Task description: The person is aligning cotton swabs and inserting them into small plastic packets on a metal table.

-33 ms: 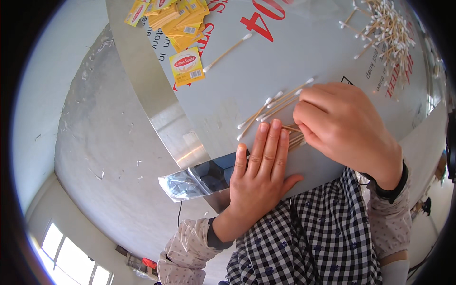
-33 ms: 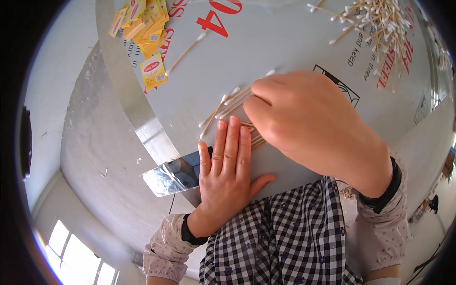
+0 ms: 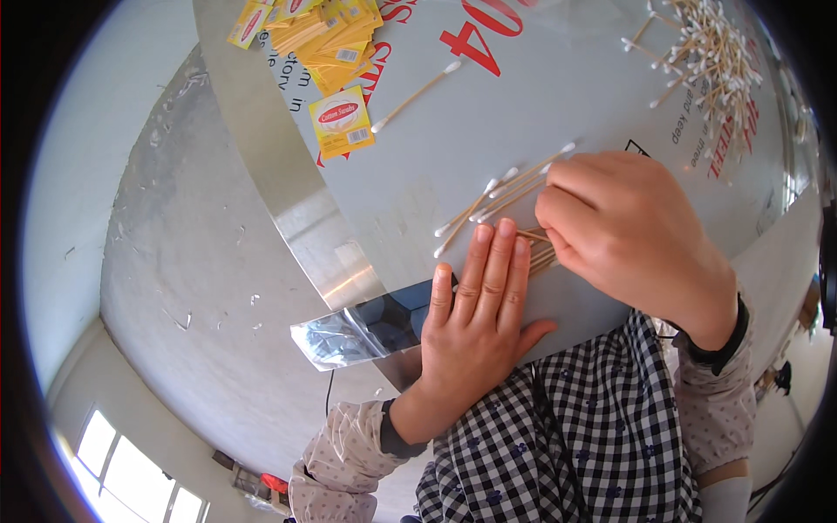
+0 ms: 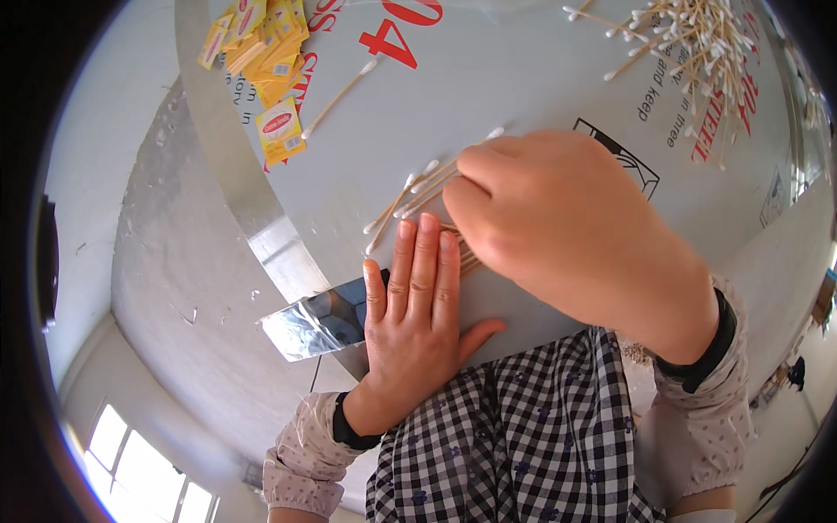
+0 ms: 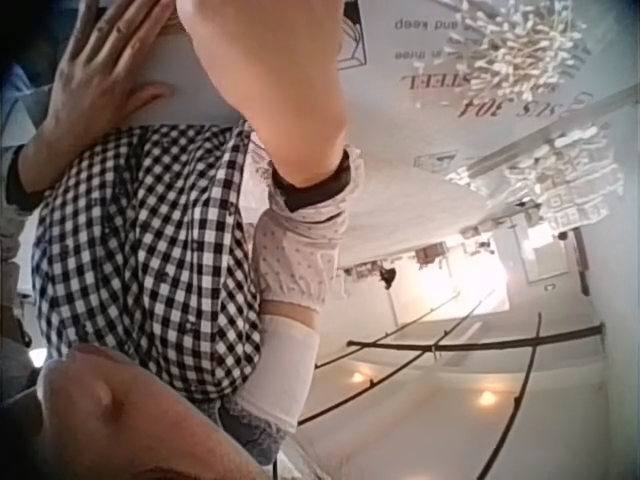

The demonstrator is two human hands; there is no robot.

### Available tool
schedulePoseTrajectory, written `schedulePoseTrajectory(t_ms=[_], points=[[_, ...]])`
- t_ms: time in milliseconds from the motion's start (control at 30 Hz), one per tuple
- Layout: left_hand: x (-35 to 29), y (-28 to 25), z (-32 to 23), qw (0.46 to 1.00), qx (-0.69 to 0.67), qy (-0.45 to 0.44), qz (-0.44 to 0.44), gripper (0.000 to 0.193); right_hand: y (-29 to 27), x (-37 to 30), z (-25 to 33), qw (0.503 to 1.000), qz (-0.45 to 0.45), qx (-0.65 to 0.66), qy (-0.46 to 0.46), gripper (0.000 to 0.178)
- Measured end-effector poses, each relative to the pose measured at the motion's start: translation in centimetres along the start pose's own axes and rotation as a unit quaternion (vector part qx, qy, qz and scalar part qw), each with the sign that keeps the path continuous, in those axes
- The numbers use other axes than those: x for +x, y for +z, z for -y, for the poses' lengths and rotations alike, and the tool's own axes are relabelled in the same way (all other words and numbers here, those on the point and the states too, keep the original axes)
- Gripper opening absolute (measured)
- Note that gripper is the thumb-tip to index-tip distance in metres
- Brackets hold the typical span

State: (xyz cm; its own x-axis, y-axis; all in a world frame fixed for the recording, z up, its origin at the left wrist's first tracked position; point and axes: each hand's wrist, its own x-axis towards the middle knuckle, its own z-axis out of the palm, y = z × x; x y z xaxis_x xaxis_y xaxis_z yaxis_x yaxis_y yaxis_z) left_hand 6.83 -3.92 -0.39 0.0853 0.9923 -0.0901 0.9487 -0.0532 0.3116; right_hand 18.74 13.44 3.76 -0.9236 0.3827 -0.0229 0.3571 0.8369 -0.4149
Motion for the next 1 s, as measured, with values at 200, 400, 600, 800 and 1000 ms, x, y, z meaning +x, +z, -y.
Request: schedulePoseTrajectory(t_ms=[200,400,600,800,1000], points=[[0.2,0.0,-0.2,1.0,0.008,-0.027,-0.003,0.08,-0.5,-0.6,0.3,0.993,0.014,-0.103,0.056,0.021],[0.4,-0.2,0.1,0.998,0.026,-0.03,-0.039,0.081,-3.5,-7.7,-2.2,0.97,0.021,-0.114,0.213,0.017],[1.8,-1.2,0.7,0.995,0.055,-0.038,-0.067,0.083,-6.7,-19.2,0.5,0.88,0.145,-0.1,0.441,0.013],[0.9,-1.9,1.2,0.997,0.006,-0.047,-0.056,0.081,-3.0,-27.7,-1.1,0.805,0.267,-0.082,0.524,0.011],[-4.8,-2.2,2.6,0.989,-0.076,0.053,-0.118,0.047,-3.4,-18.1,0.2,0.89,0.055,0.088,0.444,0.01]])
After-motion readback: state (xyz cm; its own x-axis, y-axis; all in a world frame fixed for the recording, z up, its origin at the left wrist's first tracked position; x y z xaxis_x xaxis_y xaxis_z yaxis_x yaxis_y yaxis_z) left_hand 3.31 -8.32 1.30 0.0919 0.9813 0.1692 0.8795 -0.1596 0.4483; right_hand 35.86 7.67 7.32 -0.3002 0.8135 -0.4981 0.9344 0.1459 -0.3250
